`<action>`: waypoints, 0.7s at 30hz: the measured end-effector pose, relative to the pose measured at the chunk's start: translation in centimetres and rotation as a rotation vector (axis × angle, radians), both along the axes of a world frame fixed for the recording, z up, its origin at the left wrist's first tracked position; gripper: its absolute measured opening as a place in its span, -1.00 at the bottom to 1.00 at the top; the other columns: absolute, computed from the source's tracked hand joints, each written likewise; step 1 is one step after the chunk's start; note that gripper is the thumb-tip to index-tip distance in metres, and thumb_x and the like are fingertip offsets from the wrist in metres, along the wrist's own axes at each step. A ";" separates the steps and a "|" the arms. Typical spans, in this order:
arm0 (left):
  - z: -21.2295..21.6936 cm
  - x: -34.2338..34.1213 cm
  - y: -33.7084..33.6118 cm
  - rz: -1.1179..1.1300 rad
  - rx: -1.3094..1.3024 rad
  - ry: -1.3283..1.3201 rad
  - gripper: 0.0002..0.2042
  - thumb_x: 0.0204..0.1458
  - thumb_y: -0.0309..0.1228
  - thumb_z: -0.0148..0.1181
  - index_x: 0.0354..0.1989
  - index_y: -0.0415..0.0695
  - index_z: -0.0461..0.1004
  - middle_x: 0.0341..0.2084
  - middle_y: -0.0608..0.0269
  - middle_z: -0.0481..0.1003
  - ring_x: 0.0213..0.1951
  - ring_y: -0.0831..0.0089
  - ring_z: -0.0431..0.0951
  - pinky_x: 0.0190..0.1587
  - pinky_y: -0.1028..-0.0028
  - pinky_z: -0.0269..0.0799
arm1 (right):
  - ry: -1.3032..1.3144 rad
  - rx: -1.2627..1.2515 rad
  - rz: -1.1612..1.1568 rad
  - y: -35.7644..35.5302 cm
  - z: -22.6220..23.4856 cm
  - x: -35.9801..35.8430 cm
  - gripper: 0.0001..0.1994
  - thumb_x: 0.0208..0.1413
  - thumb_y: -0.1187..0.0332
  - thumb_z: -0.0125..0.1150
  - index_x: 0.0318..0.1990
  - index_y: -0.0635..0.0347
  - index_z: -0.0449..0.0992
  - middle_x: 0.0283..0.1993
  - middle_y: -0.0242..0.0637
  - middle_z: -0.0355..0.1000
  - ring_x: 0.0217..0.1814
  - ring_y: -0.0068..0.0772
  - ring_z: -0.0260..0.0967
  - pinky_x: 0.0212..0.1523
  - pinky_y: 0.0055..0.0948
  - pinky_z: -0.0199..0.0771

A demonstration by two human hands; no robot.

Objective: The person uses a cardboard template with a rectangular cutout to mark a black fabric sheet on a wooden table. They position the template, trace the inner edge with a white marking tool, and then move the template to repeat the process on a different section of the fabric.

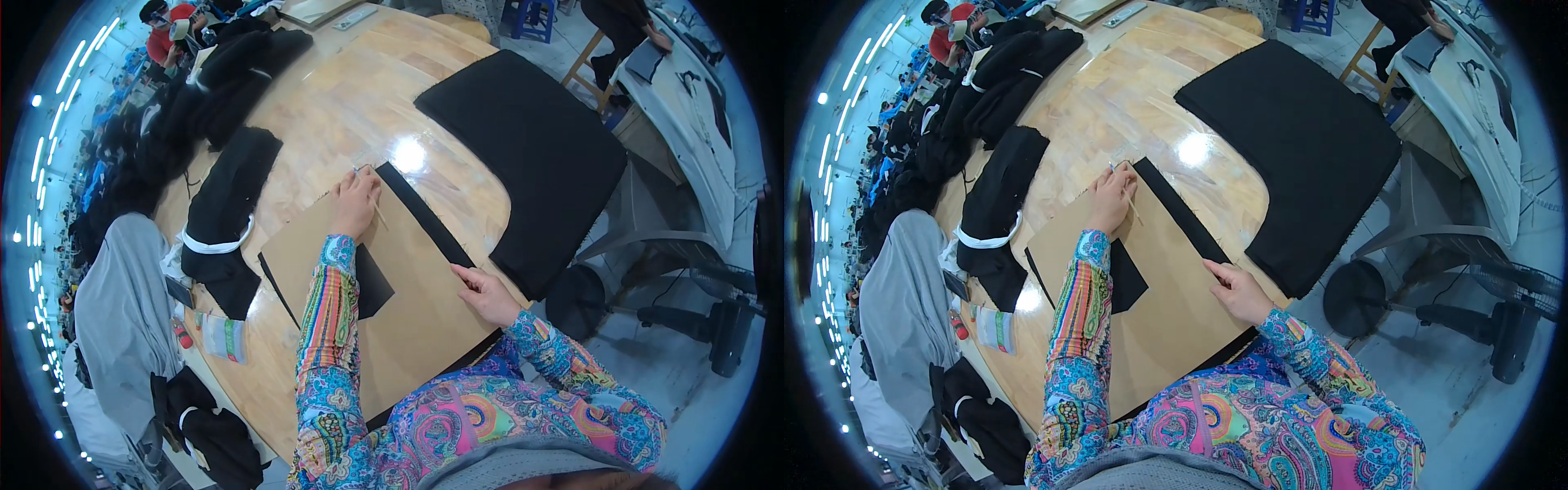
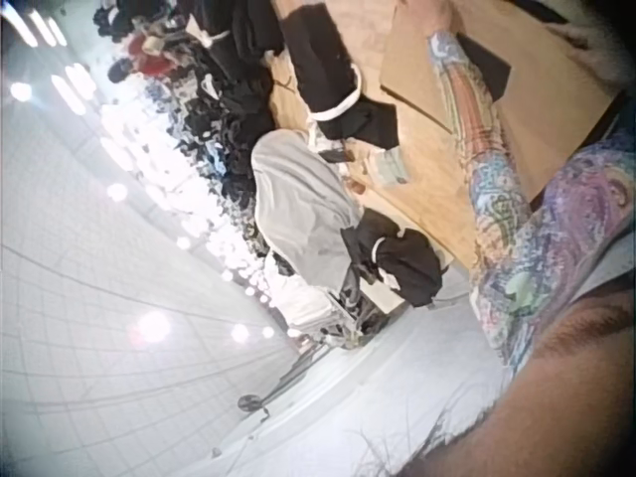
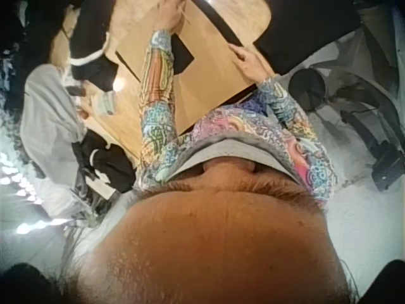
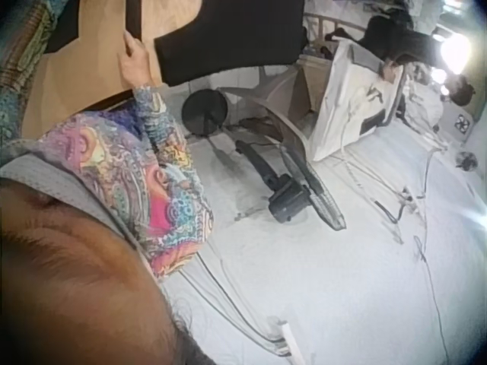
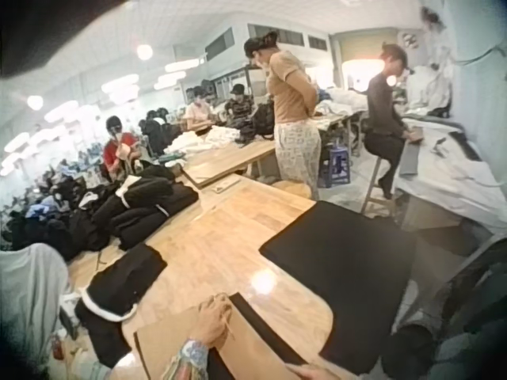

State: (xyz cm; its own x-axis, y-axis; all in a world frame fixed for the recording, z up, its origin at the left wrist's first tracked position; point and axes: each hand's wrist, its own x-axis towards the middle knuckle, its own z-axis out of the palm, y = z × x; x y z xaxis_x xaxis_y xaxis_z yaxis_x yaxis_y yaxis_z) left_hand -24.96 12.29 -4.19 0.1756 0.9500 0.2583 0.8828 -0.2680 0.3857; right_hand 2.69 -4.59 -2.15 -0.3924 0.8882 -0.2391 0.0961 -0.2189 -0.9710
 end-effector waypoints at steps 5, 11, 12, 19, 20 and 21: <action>1.0 0.1 -0.4 0.045 -0.042 0.040 -0.80 0.03 -0.24 0.07 -0.19 0.01 0.42 0.08 0.26 0.34 0.16 0.16 0.19 0.15 0.17 -0.08 | -0.060 0.004 0.010 0.1 1.2 0.0 -0.51 0.02 0.58 0.04 0.17 0.29 0.23 -0.27 -0.39 0.22 -0.31 -0.64 0.16 -0.28 -0.63 0.24; 1.0 0.0 -0.2 0.075 -0.062 0.054 -0.76 0.01 -0.22 0.09 -0.17 -0.01 0.44 0.07 0.23 0.35 0.15 0.18 0.20 0.14 0.19 -0.08 | -0.079 0.075 0.050 0.4 1.8 0.1 -0.52 0.02 0.60 0.03 0.16 0.29 0.24 -0.29 -0.36 0.21 -0.30 -0.61 0.17 -0.28 -0.62 0.24; 1.0 0.0 -0.2 0.076 -0.062 0.049 -0.75 0.01 -0.22 0.10 -0.16 -0.01 0.44 0.07 0.22 0.35 0.14 0.18 0.20 0.13 0.20 -0.07 | -0.074 0.070 0.052 0.4 1.7 0.1 -0.52 0.02 0.60 0.03 0.16 0.30 0.23 -0.28 -0.35 0.21 -0.30 -0.61 0.17 -0.28 -0.63 0.24; 1.1 -0.1 -0.2 0.085 -0.030 0.063 -0.76 0.00 -0.23 0.10 -0.17 0.01 0.45 0.07 0.22 0.36 0.11 0.19 0.23 0.12 0.20 -0.05 | -0.018 0.046 0.055 0.3 0.1 0.2 -0.51 0.02 0.60 0.03 0.18 0.28 0.22 -0.26 -0.37 0.22 -0.29 -0.62 0.17 -0.26 -0.64 0.25; 1.2 0.0 -0.2 0.092 -0.040 0.060 -0.76 0.00 -0.23 0.10 -0.17 0.01 0.45 0.06 0.23 0.36 0.11 0.20 0.22 0.12 0.20 -0.05 | -0.007 0.034 0.056 0.3 0.0 0.2 -0.50 0.02 0.60 0.03 0.18 0.28 0.22 -0.25 -0.37 0.22 -0.29 -0.62 0.18 -0.25 -0.64 0.25; 1.3 0.0 -0.2 0.098 -0.050 0.056 -0.77 0.00 -0.23 0.10 -0.18 0.02 0.45 0.06 0.24 0.36 0.11 0.20 0.22 0.12 0.19 -0.05 | 0.004 0.024 0.050 0.3 0.1 0.2 -0.50 0.02 0.61 0.03 0.19 0.27 0.22 -0.23 -0.37 0.23 -0.28 -0.63 0.18 -0.23 -0.64 0.26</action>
